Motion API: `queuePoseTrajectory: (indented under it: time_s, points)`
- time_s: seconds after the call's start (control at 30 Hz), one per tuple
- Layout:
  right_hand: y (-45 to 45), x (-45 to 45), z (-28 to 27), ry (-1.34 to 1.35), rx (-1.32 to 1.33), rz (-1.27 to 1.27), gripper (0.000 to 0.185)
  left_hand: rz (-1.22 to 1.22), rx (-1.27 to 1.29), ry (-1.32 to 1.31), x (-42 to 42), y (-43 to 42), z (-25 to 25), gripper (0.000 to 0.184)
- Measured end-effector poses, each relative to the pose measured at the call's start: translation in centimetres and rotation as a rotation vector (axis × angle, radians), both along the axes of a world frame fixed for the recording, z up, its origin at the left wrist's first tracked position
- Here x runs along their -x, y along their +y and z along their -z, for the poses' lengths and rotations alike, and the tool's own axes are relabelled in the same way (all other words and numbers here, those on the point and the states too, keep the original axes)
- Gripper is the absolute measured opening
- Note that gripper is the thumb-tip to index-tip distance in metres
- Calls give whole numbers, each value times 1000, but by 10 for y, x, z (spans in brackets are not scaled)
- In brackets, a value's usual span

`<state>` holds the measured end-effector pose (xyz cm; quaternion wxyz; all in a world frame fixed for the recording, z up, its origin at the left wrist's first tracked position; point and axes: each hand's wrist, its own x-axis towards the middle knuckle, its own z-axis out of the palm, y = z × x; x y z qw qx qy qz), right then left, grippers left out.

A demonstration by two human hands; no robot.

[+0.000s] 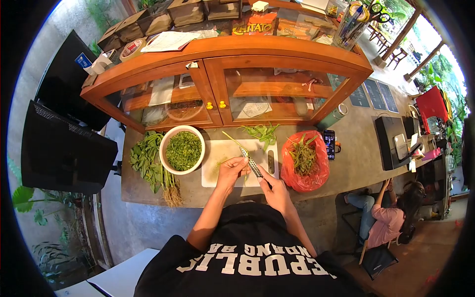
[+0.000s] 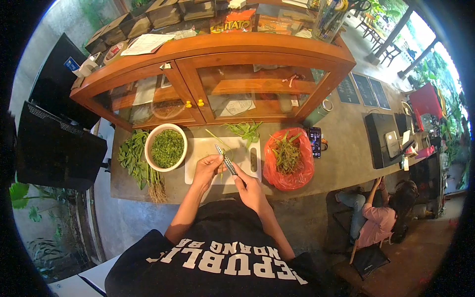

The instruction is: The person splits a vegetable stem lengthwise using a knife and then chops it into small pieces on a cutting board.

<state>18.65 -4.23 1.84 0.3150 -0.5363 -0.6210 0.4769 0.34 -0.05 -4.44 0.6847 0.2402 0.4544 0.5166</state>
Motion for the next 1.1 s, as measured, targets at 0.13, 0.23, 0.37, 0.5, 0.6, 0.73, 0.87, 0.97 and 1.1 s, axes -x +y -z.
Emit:
queuePoseTrajectory:
  time_s: [0.13, 0.23, 0.37, 0.5, 0.6, 0.73, 0.87, 0.97, 1.1]
  points:
    - [1, 2, -13, -18, 20, 7, 45, -2, -6, -7, 0, -2, 5, 19]
    - [3, 2, -4, 11, -18, 32, 44, 17, -3, -47, 1, -4, -1, 20]
    - [3, 0, -13, -33, 20, 22, 44, 60, 8, -28, 2, -4, 7, 20]
    - [0, -2, -2, -8, -2, 21, 44, 65, 20, 12, 3, -3, 2, 21]
    - [1, -3, -1, -17, -42, 14, 43, 65, 14, 42, 0, -3, 6, 21]
    - [2, -3, -15, -106, 41, -8, 44, -7, -1, 51, -4, -4, 6, 20]
    - [-1, -2, -11, -100, 13, -18, 45, -15, -60, 51, -1, -3, 11, 21]
    - [0, -2, -13, -73, 8, -11, 42, -52, 9, 33, -5, -3, -5, 21]
    - [0, -2, -1, -35, -50, 4, 43, -12, 16, 16, 4, -2, 9, 23]
